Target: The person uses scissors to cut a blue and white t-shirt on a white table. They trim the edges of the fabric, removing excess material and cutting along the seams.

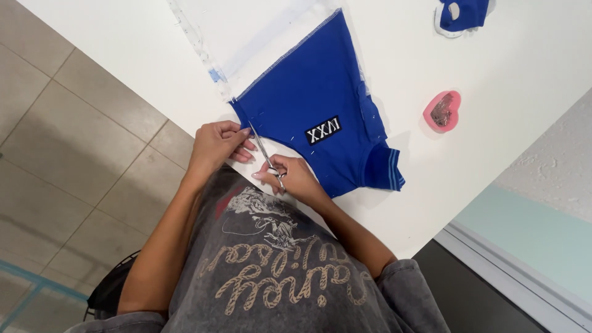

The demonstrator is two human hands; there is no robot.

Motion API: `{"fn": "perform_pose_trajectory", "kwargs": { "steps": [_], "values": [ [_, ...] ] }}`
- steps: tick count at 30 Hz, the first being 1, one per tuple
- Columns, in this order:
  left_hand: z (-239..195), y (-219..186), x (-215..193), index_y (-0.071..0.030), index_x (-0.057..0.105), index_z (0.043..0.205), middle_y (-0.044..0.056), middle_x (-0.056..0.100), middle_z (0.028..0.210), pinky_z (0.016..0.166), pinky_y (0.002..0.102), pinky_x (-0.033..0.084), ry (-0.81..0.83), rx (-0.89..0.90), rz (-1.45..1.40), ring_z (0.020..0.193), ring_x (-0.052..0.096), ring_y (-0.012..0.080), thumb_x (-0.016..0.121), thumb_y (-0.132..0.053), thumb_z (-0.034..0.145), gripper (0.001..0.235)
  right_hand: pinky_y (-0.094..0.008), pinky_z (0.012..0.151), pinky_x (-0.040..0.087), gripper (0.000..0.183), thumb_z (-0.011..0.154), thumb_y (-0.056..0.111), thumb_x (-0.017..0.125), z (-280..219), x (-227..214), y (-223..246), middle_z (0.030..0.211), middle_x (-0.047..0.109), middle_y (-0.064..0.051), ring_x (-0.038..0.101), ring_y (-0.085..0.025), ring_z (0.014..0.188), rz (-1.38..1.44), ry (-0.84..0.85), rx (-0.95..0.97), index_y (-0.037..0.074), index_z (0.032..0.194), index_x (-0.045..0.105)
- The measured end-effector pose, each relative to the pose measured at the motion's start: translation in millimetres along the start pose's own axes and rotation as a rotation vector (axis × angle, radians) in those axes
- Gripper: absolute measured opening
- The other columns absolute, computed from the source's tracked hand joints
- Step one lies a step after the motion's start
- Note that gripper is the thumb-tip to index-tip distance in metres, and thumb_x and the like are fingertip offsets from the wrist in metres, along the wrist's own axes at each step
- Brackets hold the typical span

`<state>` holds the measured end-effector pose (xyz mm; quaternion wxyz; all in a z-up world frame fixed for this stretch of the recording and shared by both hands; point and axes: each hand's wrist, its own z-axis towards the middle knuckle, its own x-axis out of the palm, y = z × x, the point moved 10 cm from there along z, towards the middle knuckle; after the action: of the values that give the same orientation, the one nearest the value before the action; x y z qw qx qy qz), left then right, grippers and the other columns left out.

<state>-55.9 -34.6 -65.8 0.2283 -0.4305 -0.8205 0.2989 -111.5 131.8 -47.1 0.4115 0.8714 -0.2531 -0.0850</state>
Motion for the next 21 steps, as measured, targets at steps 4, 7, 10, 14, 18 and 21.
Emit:
{"fn": "perform_pose_trajectory", "kwargs": {
  "steps": [4, 7, 10, 14, 18, 21],
  "values": [
    [4.6, 4.3, 0.0, 0.009, 0.076, 0.106, 0.022, 0.081, 0.084, 0.061, 0.03, 0.072, 0.015, -0.012, -0.003, 0.065, 0.081, 0.0245, 0.071, -0.012, 0.102, 0.022, -0.026, 0.045, 0.048, 0.028, 0.09, 0.021, 0.091, 5.9, -1.2, 10.8, 0.062, 0.073, -0.014, 0.063, -0.016, 0.044, -0.065, -0.006, -0.003, -0.001, 0.099, 0.076],
    [7.2, 8.0, -1.5, 0.009, 0.077, 0.106, 0.021, 0.08, 0.082, 0.061, 0.029, 0.072, 0.017, -0.02, -0.011, 0.063, 0.081, 0.0235, 0.071, -0.011, 0.102, 0.021, -0.024, 0.044, 0.044, 0.029, 0.09, 0.026, 0.09, 8.8, 1.6, 7.4, 0.054, 0.068, -0.011, 0.058, -0.014, 0.04, -0.152, -0.007, 0.011, 0.001, 0.096, 0.075],
    [8.1, 8.0, -2.0, 0.008, 0.078, 0.103, 0.021, 0.081, 0.08, 0.06, 0.028, 0.072, 0.019, -0.007, -0.004, 0.062, 0.081, 0.0228, 0.071, -0.01, 0.102, 0.019, -0.023, 0.044, 0.039, 0.031, 0.091, 0.027, 0.091, 10.6, 0.6, -0.1, 0.049, 0.063, -0.01, 0.054, -0.013, 0.04, -0.178, -0.036, -0.007, 0.001, 0.095, 0.074],
    [7.1, 4.6, -3.4, 0.009, 0.078, 0.103, 0.021, 0.08, 0.079, 0.059, 0.028, 0.072, 0.023, -0.012, -0.027, 0.062, 0.08, 0.0226, 0.071, -0.008, 0.101, 0.018, -0.021, 0.043, 0.038, 0.031, 0.088, 0.028, 0.093, 8.2, 1.1, -8.6, 0.047, 0.061, -0.007, 0.053, -0.01, 0.039, -0.144, -0.059, 0.003, 0.004, 0.089, 0.073],
    [13.2, 11.7, -3.0, 0.01, 0.077, 0.104, 0.021, 0.079, 0.079, 0.06, 0.028, 0.072, 0.046, -0.039, -0.069, 0.062, 0.08, 0.0216, 0.071, -0.008, 0.101, 0.019, -0.02, 0.042, 0.039, 0.03, 0.086, 0.027, 0.095, 8.1, 1.9, -5.4, 0.048, 0.062, -0.007, 0.054, -0.01, 0.038, -0.108, -0.043, 0.014, 0.005, 0.089, 0.074],
    [13.0, 10.7, -2.9, 0.009, 0.077, 0.104, 0.021, 0.08, 0.08, 0.061, 0.027, 0.072, 0.079, -0.055, -0.102, 0.064, 0.08, 0.0206, 0.071, -0.007, 0.1, 0.017, -0.021, 0.047, 0.039, 0.027, 0.089, 0.031, 0.092, 17.6, 3.3, 6.1, 0.044, 0.059, -0.004, 0.053, -0.011, 0.038, -0.123, 0.014, 0.035, 0.009, 0.092, 0.076]
  ]
}}
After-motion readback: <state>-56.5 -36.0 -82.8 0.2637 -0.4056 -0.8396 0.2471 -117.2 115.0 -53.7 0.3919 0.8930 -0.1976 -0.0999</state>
